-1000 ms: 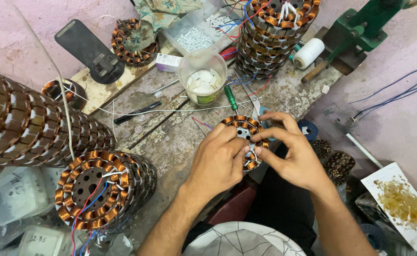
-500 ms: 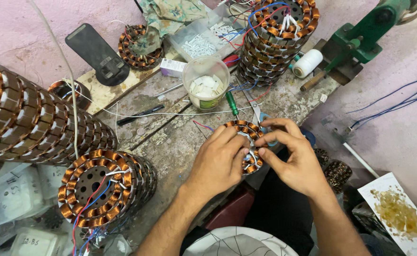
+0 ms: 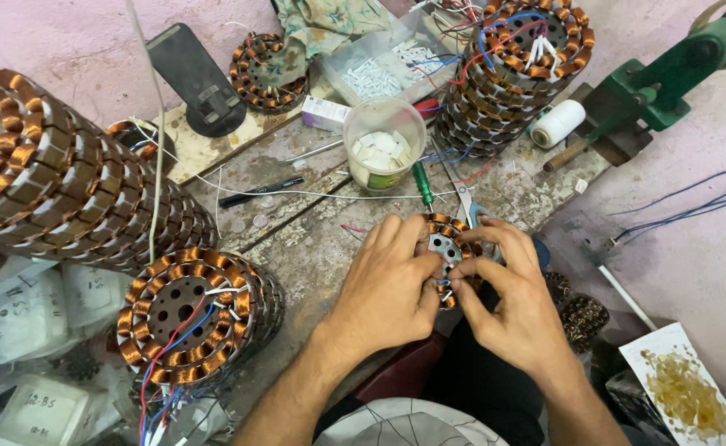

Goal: The person connects wires to a copper-wound stator, threading blue and red leads through the central hub and securing them with tape.

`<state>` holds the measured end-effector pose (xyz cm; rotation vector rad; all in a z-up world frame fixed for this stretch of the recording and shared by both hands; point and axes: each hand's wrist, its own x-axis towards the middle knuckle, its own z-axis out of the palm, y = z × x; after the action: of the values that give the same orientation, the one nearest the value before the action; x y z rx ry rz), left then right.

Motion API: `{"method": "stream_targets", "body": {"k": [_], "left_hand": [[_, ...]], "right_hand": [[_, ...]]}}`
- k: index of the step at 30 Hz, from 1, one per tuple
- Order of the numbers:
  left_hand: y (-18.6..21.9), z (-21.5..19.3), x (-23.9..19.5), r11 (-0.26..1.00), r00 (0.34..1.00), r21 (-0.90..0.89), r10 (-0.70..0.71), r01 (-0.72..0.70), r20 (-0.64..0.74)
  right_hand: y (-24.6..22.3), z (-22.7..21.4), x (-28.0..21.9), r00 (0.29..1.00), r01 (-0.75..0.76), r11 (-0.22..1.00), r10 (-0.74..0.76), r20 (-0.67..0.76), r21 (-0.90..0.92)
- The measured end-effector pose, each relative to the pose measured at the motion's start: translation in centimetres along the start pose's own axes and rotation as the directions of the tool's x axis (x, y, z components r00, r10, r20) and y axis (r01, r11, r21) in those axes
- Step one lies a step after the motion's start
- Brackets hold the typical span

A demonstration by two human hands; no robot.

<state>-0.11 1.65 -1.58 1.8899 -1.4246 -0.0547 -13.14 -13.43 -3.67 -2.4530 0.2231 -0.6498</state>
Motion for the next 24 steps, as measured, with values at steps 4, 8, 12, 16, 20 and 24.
{"method": "stream_targets", "body": {"k": [4,8,12,16,20,24], "left_hand": [[-0.2,0.1,-0.3,0.993,0.994,0.073,0.097,-0.093,-0.055],[-0.3,-0.1,-0.4,0.989,0.991,0.060,0.134,-0.133,-0.011],[-0.4,-0.9,-0.4,0.993,0.994,0.015,0.114,-0.114,0.002],[-0.8,-1.8,-0.4,0.998,0.998,-0.002,0.069,-0.069,0.002],[-1.1,-1.2,-0.5,0.995,0.998,-0.079,0.065,-0.064,0.002],[-1.0,-0.1,-0.4,0.986,0.990,-0.093,0.139,-0.136,0.018]], "right_hand": [[0.0,0.6,-0.2,0.998,-0.045,0.998,0.046,-0.045,0.039],[0.3,0.6,-0.5,0.998,-0.040,0.999,0.041,-0.048,0.027],[0.5,1.0,-0.9,0.995,-0.065,0.996,0.069,-0.076,0.059],[0.6,1.3,-0.9,0.988,-0.130,0.985,0.138,-0.065,0.116],[0.6,1.4,-0.9,0.988,-0.128,0.978,0.139,-0.062,0.164],[0.8,1.4,-0.9,0.989,-0.127,0.981,0.138,-0.061,0.149]]}}
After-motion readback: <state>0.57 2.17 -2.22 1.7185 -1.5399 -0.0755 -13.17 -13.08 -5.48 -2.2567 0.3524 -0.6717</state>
